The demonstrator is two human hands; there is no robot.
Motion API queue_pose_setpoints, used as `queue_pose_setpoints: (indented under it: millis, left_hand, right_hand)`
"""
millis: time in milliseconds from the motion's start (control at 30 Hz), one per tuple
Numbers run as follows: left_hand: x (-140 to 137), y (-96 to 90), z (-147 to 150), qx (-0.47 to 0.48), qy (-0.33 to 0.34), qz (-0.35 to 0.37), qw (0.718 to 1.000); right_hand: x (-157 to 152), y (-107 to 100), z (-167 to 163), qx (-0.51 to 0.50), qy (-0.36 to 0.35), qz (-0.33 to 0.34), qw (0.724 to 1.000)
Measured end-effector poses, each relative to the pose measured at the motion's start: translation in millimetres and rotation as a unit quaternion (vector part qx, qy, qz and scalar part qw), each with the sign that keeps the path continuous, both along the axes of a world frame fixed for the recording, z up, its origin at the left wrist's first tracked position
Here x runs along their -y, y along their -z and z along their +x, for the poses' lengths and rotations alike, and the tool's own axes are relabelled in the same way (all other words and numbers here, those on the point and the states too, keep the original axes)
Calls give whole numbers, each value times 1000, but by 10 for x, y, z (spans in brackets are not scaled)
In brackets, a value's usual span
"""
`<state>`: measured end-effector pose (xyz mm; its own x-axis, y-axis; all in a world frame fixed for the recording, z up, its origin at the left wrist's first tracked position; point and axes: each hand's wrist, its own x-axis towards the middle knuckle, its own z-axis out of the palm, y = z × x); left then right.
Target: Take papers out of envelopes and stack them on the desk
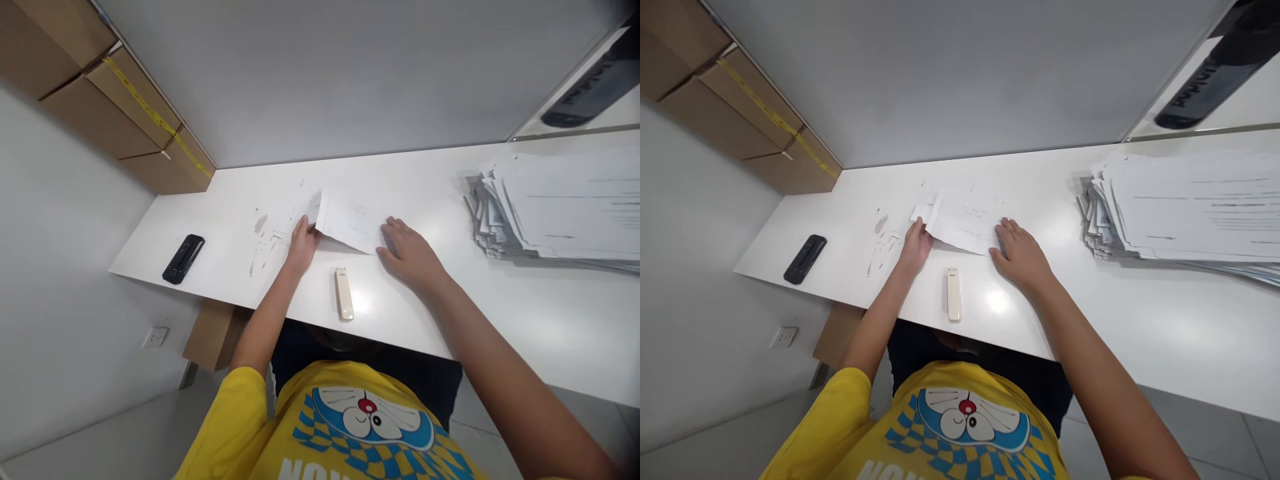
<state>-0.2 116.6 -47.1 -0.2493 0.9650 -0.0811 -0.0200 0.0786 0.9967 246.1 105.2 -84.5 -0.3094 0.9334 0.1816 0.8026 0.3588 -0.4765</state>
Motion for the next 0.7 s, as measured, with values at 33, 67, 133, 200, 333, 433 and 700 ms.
queue_pose_setpoints:
  millis: [33, 67, 133, 200, 333, 433, 700]
  left_hand:
    - [-25, 20, -20, 67, 3, -3, 998]
    - [-40, 36, -34, 117, 6, -5, 993]
    - [-41, 52, -45, 146, -12, -6, 989]
    - [-14, 46, -36, 129, -35, 2, 991]
    - [49, 16, 1, 76, -53, 22, 995]
    - [75, -24, 29, 55, -60, 18, 997]
    - [266, -386, -124, -75, -196, 45, 977]
  right_hand:
    - [-5, 2, 1, -1, -1, 0, 1000]
    - [-10, 2, 1, -4, -1, -2, 1000]
    - [-15, -8, 0, -13, 2, -10, 1000]
    - [-12, -26, -2, -24, 5, -16, 1000]
    - [22, -73, -3, -59, 12, -11, 998]
    - [35, -111, -2, -72, 6, -9, 997]
    - [-15, -127, -63, -35, 22, -21, 999]
